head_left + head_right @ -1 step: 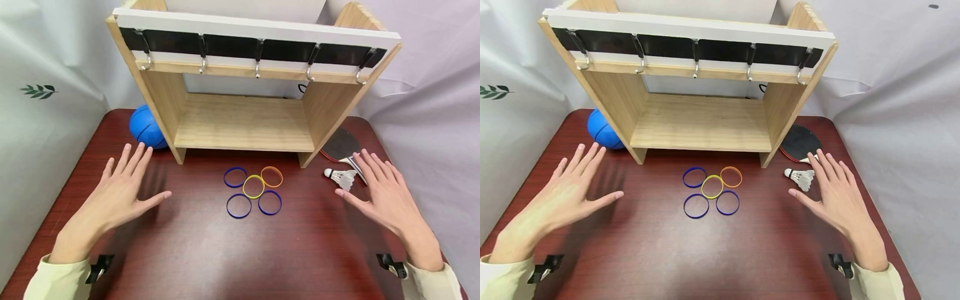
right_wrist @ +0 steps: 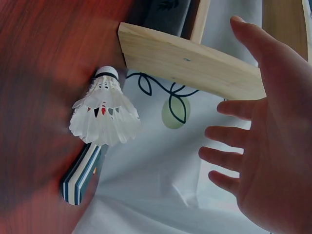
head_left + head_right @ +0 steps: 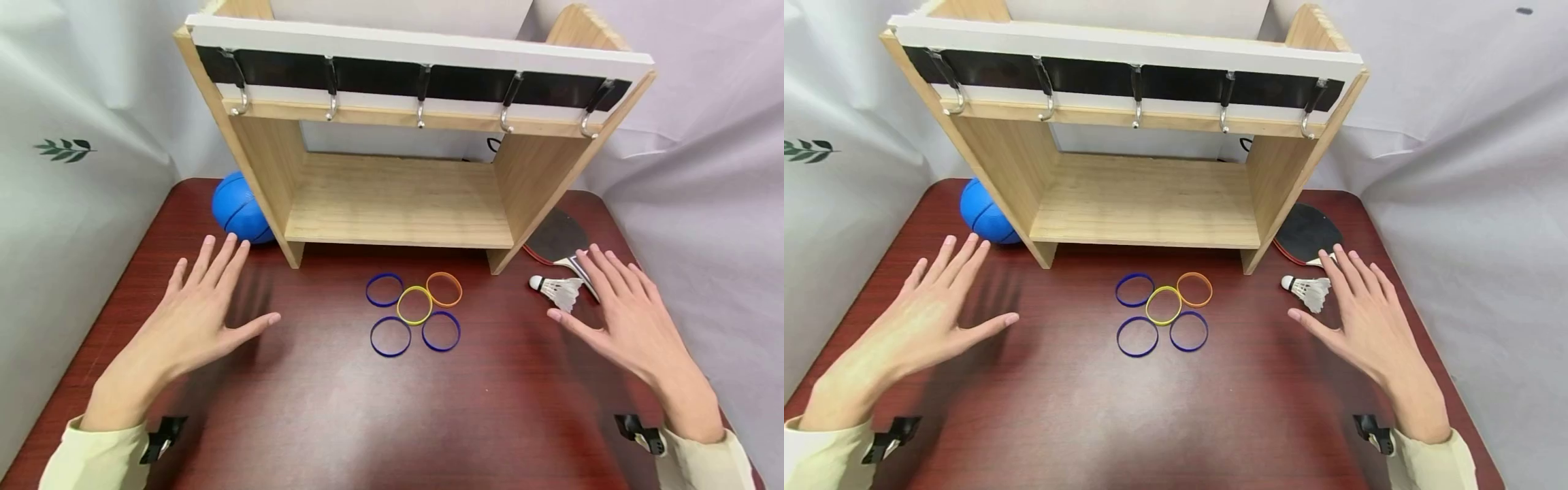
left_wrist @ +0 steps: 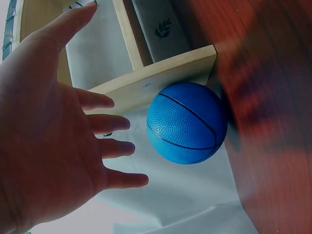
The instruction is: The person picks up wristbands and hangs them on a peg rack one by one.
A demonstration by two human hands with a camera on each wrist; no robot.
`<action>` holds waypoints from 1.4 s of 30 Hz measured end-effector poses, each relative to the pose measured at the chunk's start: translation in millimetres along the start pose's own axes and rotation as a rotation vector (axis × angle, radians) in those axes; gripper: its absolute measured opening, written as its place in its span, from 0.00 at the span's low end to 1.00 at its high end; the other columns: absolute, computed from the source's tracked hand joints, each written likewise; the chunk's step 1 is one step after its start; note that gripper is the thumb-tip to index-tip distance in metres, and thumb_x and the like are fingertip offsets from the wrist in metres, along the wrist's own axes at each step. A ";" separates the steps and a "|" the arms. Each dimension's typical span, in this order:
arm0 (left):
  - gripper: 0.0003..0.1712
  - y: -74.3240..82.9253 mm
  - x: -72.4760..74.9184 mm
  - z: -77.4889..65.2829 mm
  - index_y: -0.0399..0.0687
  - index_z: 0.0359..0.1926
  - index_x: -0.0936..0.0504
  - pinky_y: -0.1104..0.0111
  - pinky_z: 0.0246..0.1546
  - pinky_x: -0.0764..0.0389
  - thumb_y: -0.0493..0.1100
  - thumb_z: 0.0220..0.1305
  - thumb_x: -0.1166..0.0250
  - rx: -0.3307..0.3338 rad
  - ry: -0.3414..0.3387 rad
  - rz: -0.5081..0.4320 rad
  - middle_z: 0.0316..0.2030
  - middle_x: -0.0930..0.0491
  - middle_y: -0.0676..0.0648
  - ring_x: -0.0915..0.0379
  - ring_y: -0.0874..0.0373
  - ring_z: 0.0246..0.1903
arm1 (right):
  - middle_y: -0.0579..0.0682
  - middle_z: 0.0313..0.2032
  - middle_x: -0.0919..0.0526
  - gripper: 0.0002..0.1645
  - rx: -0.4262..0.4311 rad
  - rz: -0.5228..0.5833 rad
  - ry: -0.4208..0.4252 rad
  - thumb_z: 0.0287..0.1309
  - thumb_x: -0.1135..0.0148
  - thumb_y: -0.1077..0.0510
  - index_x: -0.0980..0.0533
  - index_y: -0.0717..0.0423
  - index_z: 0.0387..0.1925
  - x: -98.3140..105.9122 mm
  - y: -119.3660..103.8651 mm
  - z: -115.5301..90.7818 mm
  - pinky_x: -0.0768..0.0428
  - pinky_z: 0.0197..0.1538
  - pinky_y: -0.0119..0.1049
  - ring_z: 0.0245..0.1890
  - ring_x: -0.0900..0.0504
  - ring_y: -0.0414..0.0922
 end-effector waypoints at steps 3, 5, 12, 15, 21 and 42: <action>0.64 -0.1 0.2 -0.5 0.47 0.78 0.60 0.43 0.69 0.72 0.74 0.55 0.39 -0.001 0.003 0.000 0.77 0.65 0.44 0.80 0.49 0.74 | 0.54 0.74 0.46 0.60 -0.004 0.000 -0.003 0.47 0.30 0.34 0.45 0.50 0.76 0.6 0.2 0.3 0.57 0.73 0.50 0.73 0.47 0.55; 0.64 -0.1 0.3 -1.3 0.47 0.78 0.60 0.43 0.69 0.72 0.74 0.55 0.39 -0.002 0.007 0.000 0.77 0.65 0.45 0.80 0.49 0.74 | 0.54 0.74 0.47 0.60 -0.009 0.002 -0.008 0.48 0.30 0.34 0.46 0.49 0.76 1.1 0.3 0.1 0.58 0.73 0.50 0.73 0.48 0.55; 0.64 -0.1 1.8 -0.9 0.49 0.78 0.61 0.44 0.69 0.72 0.73 0.55 0.38 -0.019 0.031 0.000 0.77 0.66 0.47 0.79 0.49 0.74 | 0.54 0.75 0.48 0.60 -0.020 -0.004 -0.017 0.49 0.31 0.34 0.48 0.48 0.76 3.6 1.0 2.1 0.60 0.73 0.49 0.74 0.51 0.55; 0.64 -0.5 0.9 -1.2 0.48 0.78 0.60 0.44 0.69 0.72 0.73 0.55 0.38 -0.021 0.028 0.000 0.77 0.65 0.46 0.80 0.49 0.74 | 0.55 0.74 0.47 0.60 -0.017 -0.005 -0.024 0.49 0.31 0.33 0.47 0.49 0.76 1.9 0.9 3.2 0.60 0.73 0.49 0.73 0.50 0.55; 0.63 -1.1 0.8 -0.2 0.47 0.78 0.58 0.45 0.70 0.71 0.73 0.55 0.37 -0.021 0.024 -0.008 0.77 0.64 0.46 0.79 0.49 0.74 | 0.56 0.73 0.44 0.60 -0.012 -0.006 -0.016 0.49 0.31 0.33 0.46 0.50 0.76 0.0 -2.2 6.7 0.57 0.73 0.49 0.72 0.46 0.55; 0.31 3.9 54.7 79.3 0.50 0.63 0.31 0.74 0.42 0.20 0.44 0.60 0.31 0.191 0.570 -0.672 0.52 0.24 0.49 0.23 0.57 0.46 | 0.45 0.37 0.15 0.17 0.133 0.130 0.005 0.61 0.37 0.46 0.19 0.50 0.46 -62.5 -111.9 85.8 0.20 0.32 0.48 0.39 0.17 0.46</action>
Point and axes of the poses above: each hand's wrist, its own z-axis towards the middle knuckle, its own x-axis out of the back of the hand, y = z × x, the point moved 6 cm from there along z, towards the middle knuckle
